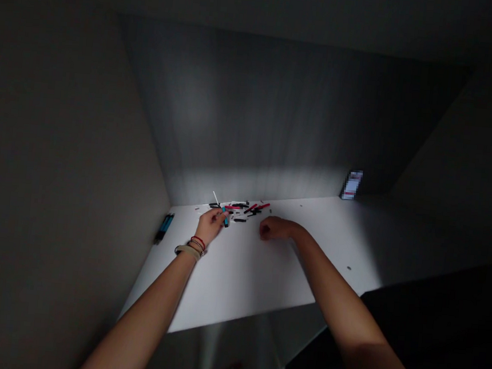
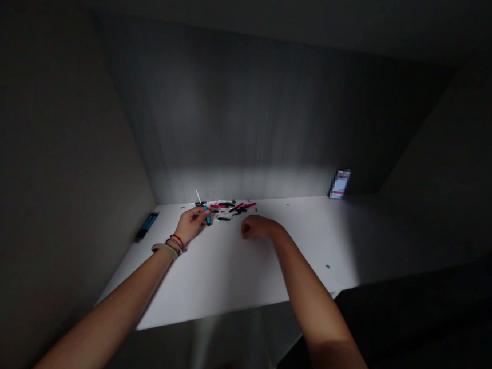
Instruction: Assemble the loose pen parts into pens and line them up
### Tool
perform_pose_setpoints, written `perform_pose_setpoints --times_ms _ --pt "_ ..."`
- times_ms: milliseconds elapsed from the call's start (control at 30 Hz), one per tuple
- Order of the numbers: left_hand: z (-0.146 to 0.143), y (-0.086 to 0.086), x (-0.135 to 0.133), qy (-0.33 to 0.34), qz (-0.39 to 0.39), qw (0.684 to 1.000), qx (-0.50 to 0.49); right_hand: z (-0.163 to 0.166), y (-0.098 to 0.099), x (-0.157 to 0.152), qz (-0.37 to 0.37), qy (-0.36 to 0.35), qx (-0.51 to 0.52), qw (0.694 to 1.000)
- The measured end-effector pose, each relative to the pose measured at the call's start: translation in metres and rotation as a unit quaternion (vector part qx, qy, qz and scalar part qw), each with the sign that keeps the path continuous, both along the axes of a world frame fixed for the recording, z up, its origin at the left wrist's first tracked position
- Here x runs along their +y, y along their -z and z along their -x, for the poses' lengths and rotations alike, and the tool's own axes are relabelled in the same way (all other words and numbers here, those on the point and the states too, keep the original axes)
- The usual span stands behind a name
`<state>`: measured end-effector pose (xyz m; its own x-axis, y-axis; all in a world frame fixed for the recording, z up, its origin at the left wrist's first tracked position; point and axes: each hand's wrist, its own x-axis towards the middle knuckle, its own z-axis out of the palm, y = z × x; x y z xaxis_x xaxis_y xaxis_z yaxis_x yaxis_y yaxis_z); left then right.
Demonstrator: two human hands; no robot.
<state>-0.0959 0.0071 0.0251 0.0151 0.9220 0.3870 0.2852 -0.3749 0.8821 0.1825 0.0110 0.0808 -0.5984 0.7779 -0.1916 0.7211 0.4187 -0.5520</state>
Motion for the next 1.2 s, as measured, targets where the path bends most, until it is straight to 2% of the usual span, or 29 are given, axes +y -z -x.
perform_pose_setpoints --times_ms 100,200,300,400,567,700,1100,1200 --pt "-0.001 0.001 0.0 0.006 -0.003 1.0 0.003 0.013 0.011 0.006 0.009 0.068 0.119 0.991" --pt "-0.002 0.002 0.001 0.016 -0.009 1.0 0.014 0.03 0.021 0.011 -0.007 0.111 0.236 0.965" --pt "-0.004 0.002 0.001 0.027 -0.026 0.998 0.045 0.046 0.029 0.015 -0.026 0.123 0.331 0.935" --pt "-0.007 0.001 0.0 0.033 -0.037 0.997 0.058 0.055 0.032 0.016 -0.076 0.117 0.382 0.913" --pt "-0.011 -0.002 -0.003 0.058 -0.045 0.995 0.073 0.065 0.027 0.011 -0.214 0.097 0.332 0.913" --pt "-0.012 -0.003 -0.004 0.067 -0.049 0.993 0.083 0.073 0.02 0.003 -0.276 0.071 0.284 0.916" --pt "-0.011 -0.002 -0.005 0.068 -0.06 0.992 0.087 0.079 0.026 0.004 -0.267 0.001 0.278 0.923" --pt "-0.011 0.001 -0.004 0.066 -0.052 0.993 0.079 0.066 0.023 0.012 -0.267 0.043 0.334 0.903"
